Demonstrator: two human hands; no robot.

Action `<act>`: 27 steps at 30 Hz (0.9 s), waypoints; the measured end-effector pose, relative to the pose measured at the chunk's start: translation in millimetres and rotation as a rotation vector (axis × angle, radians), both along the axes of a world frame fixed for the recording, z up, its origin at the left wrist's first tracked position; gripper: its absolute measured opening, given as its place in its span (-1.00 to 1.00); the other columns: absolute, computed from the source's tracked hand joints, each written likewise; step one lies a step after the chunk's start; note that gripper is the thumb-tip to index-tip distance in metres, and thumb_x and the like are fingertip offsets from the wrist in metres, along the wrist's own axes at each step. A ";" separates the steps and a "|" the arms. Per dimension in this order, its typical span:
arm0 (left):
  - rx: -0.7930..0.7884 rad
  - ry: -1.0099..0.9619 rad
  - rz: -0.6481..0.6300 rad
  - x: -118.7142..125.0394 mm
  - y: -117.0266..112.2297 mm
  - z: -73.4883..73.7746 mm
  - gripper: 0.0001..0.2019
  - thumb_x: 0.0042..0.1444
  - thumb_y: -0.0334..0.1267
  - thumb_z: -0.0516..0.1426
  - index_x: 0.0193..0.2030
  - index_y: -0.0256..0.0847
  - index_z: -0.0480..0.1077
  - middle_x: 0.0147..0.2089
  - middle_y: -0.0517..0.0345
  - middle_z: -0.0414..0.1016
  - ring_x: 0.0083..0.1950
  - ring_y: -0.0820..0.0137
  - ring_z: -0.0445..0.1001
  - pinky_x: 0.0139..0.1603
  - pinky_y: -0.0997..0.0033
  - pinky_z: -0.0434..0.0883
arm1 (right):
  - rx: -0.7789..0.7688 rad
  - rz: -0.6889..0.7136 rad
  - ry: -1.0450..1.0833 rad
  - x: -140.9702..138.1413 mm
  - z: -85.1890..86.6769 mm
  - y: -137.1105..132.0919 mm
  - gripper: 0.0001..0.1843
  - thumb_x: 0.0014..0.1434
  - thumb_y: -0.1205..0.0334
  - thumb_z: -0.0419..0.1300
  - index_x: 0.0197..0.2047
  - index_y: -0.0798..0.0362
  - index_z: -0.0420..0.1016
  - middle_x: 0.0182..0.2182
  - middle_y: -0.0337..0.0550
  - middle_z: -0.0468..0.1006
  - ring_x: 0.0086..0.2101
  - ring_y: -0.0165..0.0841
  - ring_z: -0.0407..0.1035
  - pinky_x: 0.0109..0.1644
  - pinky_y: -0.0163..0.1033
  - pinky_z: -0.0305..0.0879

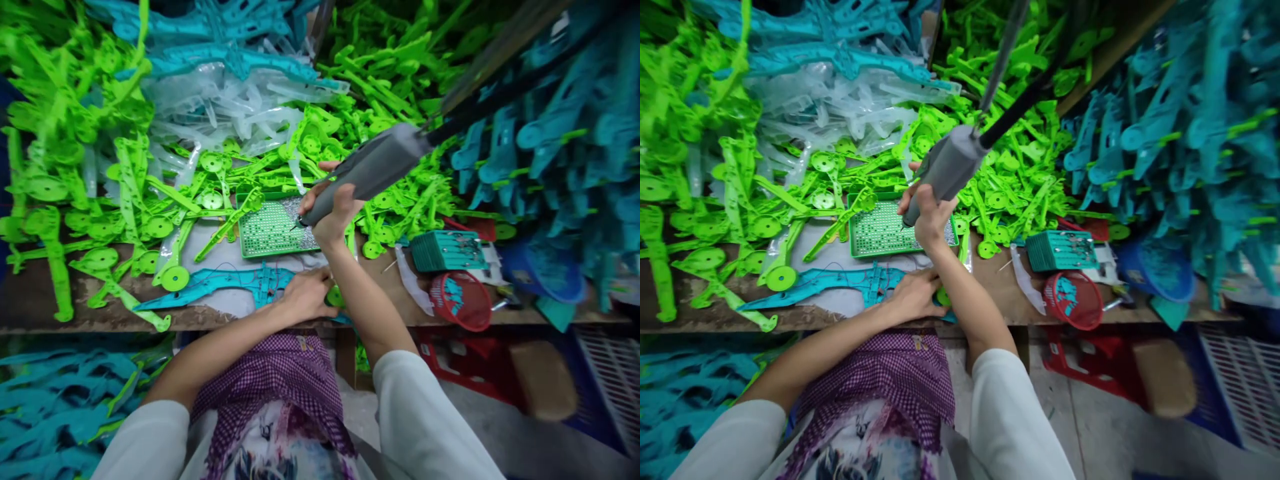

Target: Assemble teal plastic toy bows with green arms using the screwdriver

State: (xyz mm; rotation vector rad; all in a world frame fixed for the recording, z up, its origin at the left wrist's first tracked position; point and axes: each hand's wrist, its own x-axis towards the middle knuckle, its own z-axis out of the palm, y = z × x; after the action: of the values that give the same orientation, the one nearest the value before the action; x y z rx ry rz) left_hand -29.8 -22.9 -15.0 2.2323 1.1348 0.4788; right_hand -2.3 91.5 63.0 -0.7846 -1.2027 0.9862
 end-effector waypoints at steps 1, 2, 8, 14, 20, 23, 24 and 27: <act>0.015 -0.004 -0.007 -0.4 -0.1 -0.5 -0.48 0.02 0.02 0.25 0.04 -0.29 0.43 0.02 -0.08 0.45 -0.02 0.11 0.46 -0.04 0.18 0.43 | 0.029 -0.019 0.026 12.0 9.3 -2.8 -0.37 -0.02 -0.46 0.06 -0.23 -0.06 0.40 -0.72 -0.44 0.23 -0.73 -0.48 0.19 -0.65 -0.32 0.13; 0.030 -0.005 -0.013 -0.8 -0.2 -1.2 -0.48 0.04 0.03 0.24 0.07 -0.26 0.42 0.02 -0.05 0.44 0.00 0.13 0.45 -0.02 0.18 0.43 | 0.060 -0.031 0.050 26.3 17.6 -6.5 -0.39 -0.03 -0.45 0.08 -0.23 -0.07 0.39 -0.73 -0.44 0.23 -0.74 -0.49 0.18 -0.67 -0.33 0.10; 0.070 0.005 -0.014 0.6 0.1 -2.3 -0.51 0.06 0.08 0.22 0.02 -0.22 0.46 -0.06 0.01 0.45 -0.06 0.18 0.45 -0.06 0.19 0.42 | 0.005 -0.235 0.024 113.4 19.9 -36.3 -0.42 -0.13 -0.44 0.16 -0.35 -0.09 0.37 -0.77 -0.43 0.25 -0.78 -0.46 0.14 -0.71 -0.32 0.04; 0.057 0.025 0.008 2.9 -0.1 2.9 -0.51 0.05 0.06 0.23 0.05 -0.20 0.47 -0.07 0.02 0.46 -0.06 0.18 0.44 -0.05 0.18 0.42 | -0.057 -0.260 -0.029 131.8 -8.0 -50.2 -0.37 -0.15 -0.51 0.11 -0.35 -0.11 0.32 -0.76 -0.44 0.22 -0.79 -0.42 0.11 -0.71 -0.28 -0.01; 0.057 0.025 0.007 2.8 -0.7 4.2 -0.51 0.07 0.06 0.22 0.05 -0.19 0.47 -0.05 0.00 0.46 -0.05 0.17 0.42 -0.07 0.16 0.42 | -0.029 -0.226 0.007 131.8 -16.5 -50.1 -0.41 -0.08 -0.43 0.12 -0.31 -0.07 0.35 -0.75 -0.45 0.25 -0.77 -0.46 0.15 -0.68 -0.32 0.05; 0.060 0.039 0.002 2.8 -0.5 4.5 -0.50 0.06 0.07 0.23 0.06 -0.18 0.47 -0.06 0.01 0.47 -0.06 0.17 0.43 -0.07 0.17 0.42 | -0.072 -0.242 -0.013 132.1 -18.8 -50.6 -0.40 -0.13 -0.44 0.15 -0.33 -0.07 0.34 -0.75 -0.44 0.27 -0.76 -0.45 0.17 -0.66 -0.31 0.09; 0.060 0.047 0.001 2.9 -0.4 4.8 -0.50 0.06 0.08 0.23 0.06 -0.18 0.47 -0.06 0.01 0.47 -0.06 0.17 0.43 -0.06 0.18 0.42 | -0.091 -0.239 -0.017 132.0 -19.1 -51.0 -0.40 -0.14 -0.44 0.15 -0.33 -0.07 0.33 -0.75 -0.44 0.28 -0.76 -0.45 0.18 -0.65 -0.31 0.11; 0.056 0.061 0.000 3.0 -0.4 6.6 -0.48 0.06 0.08 0.23 0.07 -0.21 0.47 -0.06 0.00 0.47 -0.06 0.17 0.44 -0.05 0.19 0.42 | -0.115 -0.219 0.005 131.6 -19.0 -51.7 -0.41 -0.14 -0.44 0.15 -0.36 -0.08 0.29 -0.75 -0.44 0.27 -0.76 -0.45 0.17 -0.66 -0.31 0.11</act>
State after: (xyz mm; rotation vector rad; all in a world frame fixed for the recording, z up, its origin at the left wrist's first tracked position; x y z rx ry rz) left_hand -26.8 -23.2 -8.4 2.3091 1.1659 0.4510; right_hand 129.3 39.8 44.1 -0.9824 -1.0376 0.8812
